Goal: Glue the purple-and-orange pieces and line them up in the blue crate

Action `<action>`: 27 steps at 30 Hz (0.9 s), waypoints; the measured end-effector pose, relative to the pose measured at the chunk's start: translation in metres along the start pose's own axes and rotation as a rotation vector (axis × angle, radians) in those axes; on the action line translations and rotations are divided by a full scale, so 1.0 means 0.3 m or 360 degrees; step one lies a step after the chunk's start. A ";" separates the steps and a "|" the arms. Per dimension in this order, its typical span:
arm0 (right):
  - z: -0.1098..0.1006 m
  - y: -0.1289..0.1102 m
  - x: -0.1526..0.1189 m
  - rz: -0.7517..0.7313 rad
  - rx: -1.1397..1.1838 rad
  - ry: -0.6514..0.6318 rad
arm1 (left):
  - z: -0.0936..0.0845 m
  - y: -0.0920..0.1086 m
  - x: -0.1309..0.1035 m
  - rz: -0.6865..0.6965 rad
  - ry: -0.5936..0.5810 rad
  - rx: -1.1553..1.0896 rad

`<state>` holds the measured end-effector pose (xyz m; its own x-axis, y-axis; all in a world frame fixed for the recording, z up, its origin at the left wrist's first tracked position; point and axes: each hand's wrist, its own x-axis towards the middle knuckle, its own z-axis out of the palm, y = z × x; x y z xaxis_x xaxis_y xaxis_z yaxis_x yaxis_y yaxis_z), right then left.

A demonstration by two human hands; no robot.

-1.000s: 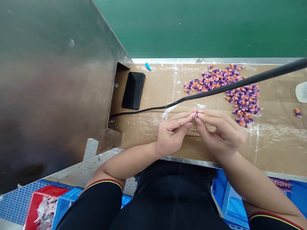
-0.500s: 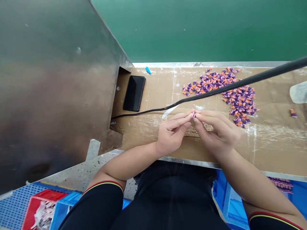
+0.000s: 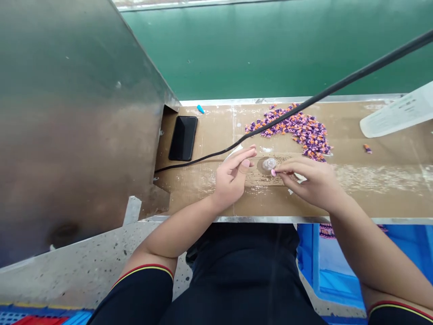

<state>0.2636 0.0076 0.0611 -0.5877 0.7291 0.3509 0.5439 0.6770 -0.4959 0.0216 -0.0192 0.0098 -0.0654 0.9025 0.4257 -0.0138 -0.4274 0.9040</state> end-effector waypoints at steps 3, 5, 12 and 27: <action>-0.004 -0.005 -0.075 -0.0166 -0.0137 -0.0328 | 0.004 0.011 -0.002 0.0090 -0.0057 0.0053; 0.016 -0.013 -0.110 -0.0282 -0.0245 -0.0431 | 0.006 0.017 -0.004 0.0192 -0.0099 0.0159; 0.040 -0.019 -0.182 -0.0249 -0.0258 -0.0233 | -0.003 0.009 -0.003 0.0327 -0.0160 0.0346; 0.136 -0.037 -0.232 0.0116 -0.0180 -0.0047 | 0.036 -0.011 -0.008 0.0226 -0.0147 0.0343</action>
<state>0.2740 -0.0547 0.0100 -0.5604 0.7747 0.2929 0.6488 0.6304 -0.4262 0.0324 -0.0193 0.0064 0.0398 0.8396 0.5417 0.2021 -0.5377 0.8186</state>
